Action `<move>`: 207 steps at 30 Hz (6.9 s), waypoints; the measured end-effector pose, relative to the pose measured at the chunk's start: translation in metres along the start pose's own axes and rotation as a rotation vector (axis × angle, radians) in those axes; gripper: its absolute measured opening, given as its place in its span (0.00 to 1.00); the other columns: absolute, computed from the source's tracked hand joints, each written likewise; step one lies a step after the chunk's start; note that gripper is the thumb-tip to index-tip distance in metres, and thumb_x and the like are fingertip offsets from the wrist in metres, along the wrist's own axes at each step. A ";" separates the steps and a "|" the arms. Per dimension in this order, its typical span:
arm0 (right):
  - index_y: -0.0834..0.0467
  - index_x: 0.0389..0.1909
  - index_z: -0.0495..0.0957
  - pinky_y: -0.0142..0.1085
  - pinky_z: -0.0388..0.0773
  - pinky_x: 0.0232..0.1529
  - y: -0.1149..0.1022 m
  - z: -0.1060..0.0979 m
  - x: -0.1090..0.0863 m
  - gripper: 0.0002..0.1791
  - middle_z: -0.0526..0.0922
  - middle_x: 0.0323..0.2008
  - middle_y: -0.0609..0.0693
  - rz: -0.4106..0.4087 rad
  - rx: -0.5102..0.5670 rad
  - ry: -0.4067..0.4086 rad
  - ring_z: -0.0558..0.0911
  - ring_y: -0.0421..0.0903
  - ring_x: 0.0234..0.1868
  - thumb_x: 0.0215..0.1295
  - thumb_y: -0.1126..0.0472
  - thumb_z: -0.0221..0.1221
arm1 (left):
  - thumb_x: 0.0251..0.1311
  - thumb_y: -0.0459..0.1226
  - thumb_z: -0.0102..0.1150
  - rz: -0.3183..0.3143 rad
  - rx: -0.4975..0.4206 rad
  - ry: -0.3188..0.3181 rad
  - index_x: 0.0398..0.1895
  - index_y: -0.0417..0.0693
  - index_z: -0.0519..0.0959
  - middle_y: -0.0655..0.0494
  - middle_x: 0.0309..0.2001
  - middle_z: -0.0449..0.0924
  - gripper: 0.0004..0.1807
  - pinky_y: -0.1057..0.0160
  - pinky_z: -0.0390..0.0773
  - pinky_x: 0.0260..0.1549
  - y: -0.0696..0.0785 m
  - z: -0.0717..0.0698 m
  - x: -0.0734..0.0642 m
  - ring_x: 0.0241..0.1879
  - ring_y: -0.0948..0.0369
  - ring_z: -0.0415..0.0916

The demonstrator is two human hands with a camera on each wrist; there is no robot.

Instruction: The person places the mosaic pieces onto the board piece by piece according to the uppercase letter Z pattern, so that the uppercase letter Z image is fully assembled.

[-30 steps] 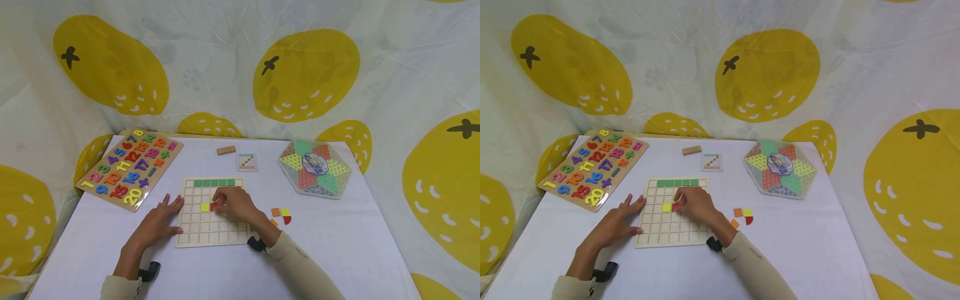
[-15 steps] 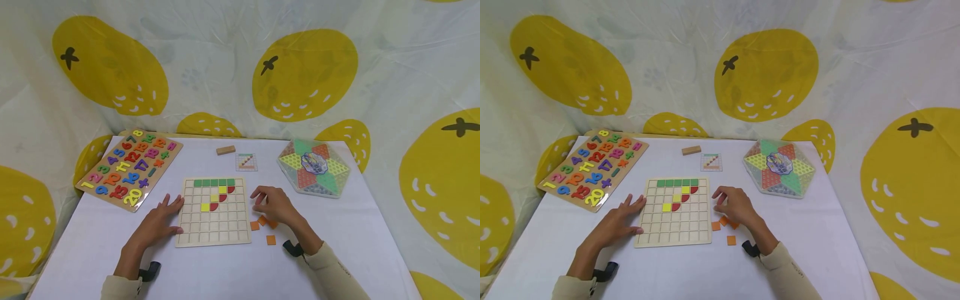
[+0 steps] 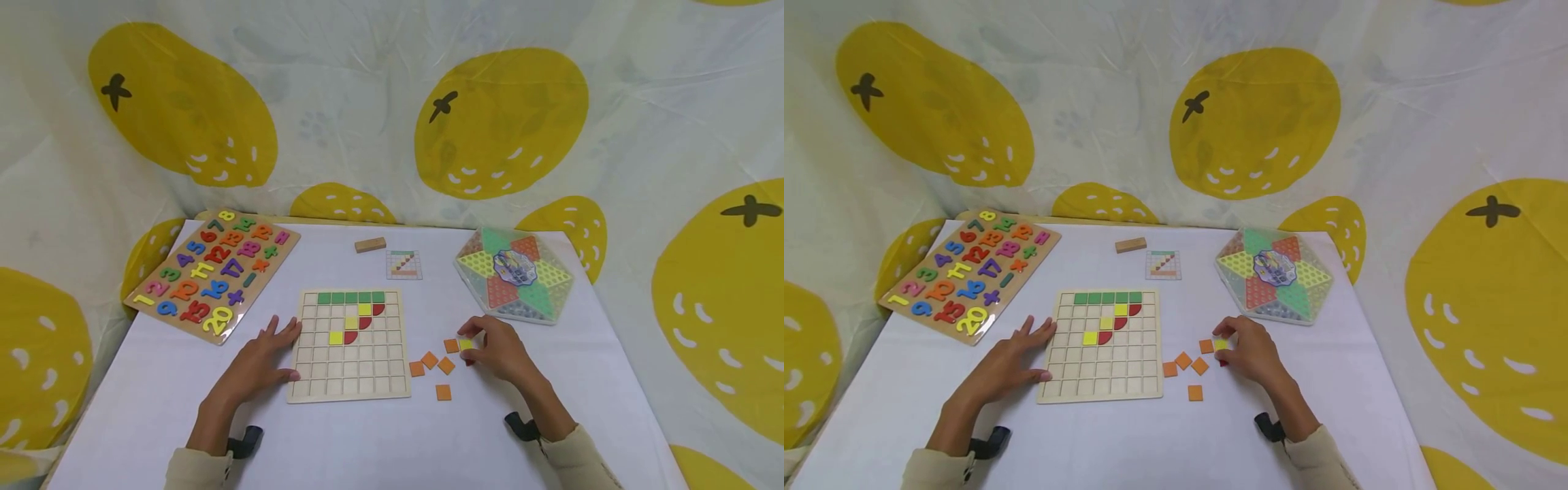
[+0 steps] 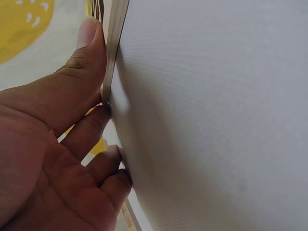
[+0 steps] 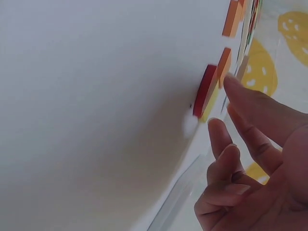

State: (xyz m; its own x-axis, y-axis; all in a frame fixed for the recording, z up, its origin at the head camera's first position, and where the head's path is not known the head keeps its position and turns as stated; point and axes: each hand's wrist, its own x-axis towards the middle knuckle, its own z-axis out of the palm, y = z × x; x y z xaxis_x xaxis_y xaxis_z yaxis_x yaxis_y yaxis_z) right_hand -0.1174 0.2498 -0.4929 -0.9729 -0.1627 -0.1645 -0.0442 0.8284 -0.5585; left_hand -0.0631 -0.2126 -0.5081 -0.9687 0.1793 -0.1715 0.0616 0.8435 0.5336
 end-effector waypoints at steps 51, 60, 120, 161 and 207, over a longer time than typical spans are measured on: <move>0.47 0.34 0.80 0.30 0.69 0.31 -0.111 0.051 0.026 0.11 0.81 0.28 0.38 -0.304 0.095 -0.197 0.74 0.41 0.29 0.65 0.57 0.75 | 0.49 0.42 0.85 0.007 -0.009 0.020 0.82 0.53 0.63 0.54 0.82 0.58 0.56 0.25 0.53 0.74 0.000 0.001 -0.002 0.84 0.35 0.44; 0.48 0.31 0.84 0.34 0.76 0.38 -0.157 0.080 0.040 0.10 0.83 0.25 0.37 -0.348 0.068 -0.218 0.79 0.37 0.32 0.59 0.57 0.78 | 0.49 0.42 0.84 0.009 -0.010 0.012 0.82 0.53 0.63 0.55 0.82 0.57 0.56 0.26 0.53 0.75 0.000 0.001 -0.002 0.85 0.35 0.44; 0.48 0.42 0.86 0.35 0.71 0.32 -0.071 0.023 0.022 0.14 0.83 0.30 0.39 -0.128 0.023 -0.024 0.75 0.43 0.27 0.58 0.58 0.79 | 0.50 0.43 0.84 0.014 -0.019 0.015 0.82 0.54 0.63 0.54 0.82 0.58 0.55 0.23 0.52 0.73 0.000 0.000 -0.002 0.84 0.33 0.44; 0.45 0.40 0.84 0.32 0.70 0.28 -0.053 0.011 -0.001 0.09 0.79 0.27 0.41 -0.131 0.003 -0.090 0.73 0.42 0.28 0.65 0.62 0.73 | 0.49 0.42 0.85 0.018 0.008 0.019 0.82 0.51 0.64 0.51 0.82 0.59 0.56 0.25 0.54 0.74 0.002 -0.001 -0.002 0.84 0.35 0.45; 0.47 0.34 0.79 0.31 0.67 0.28 -0.207 0.135 0.040 0.10 0.78 0.25 0.38 -0.337 -0.135 -0.232 0.75 0.38 0.31 0.66 0.54 0.73 | 0.52 0.43 0.83 0.020 -0.034 0.001 0.83 0.54 0.63 0.53 0.83 0.57 0.55 0.25 0.52 0.74 -0.004 0.001 -0.002 0.85 0.35 0.43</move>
State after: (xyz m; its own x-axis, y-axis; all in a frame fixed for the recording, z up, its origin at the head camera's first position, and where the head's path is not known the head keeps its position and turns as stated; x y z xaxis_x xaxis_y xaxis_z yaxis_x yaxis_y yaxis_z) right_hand -0.1169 -0.0005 -0.4940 -0.8229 -0.5397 -0.1777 -0.3954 0.7685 -0.5031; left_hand -0.0609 -0.2161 -0.5105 -0.9675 0.1960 -0.1599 0.0731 0.8218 0.5651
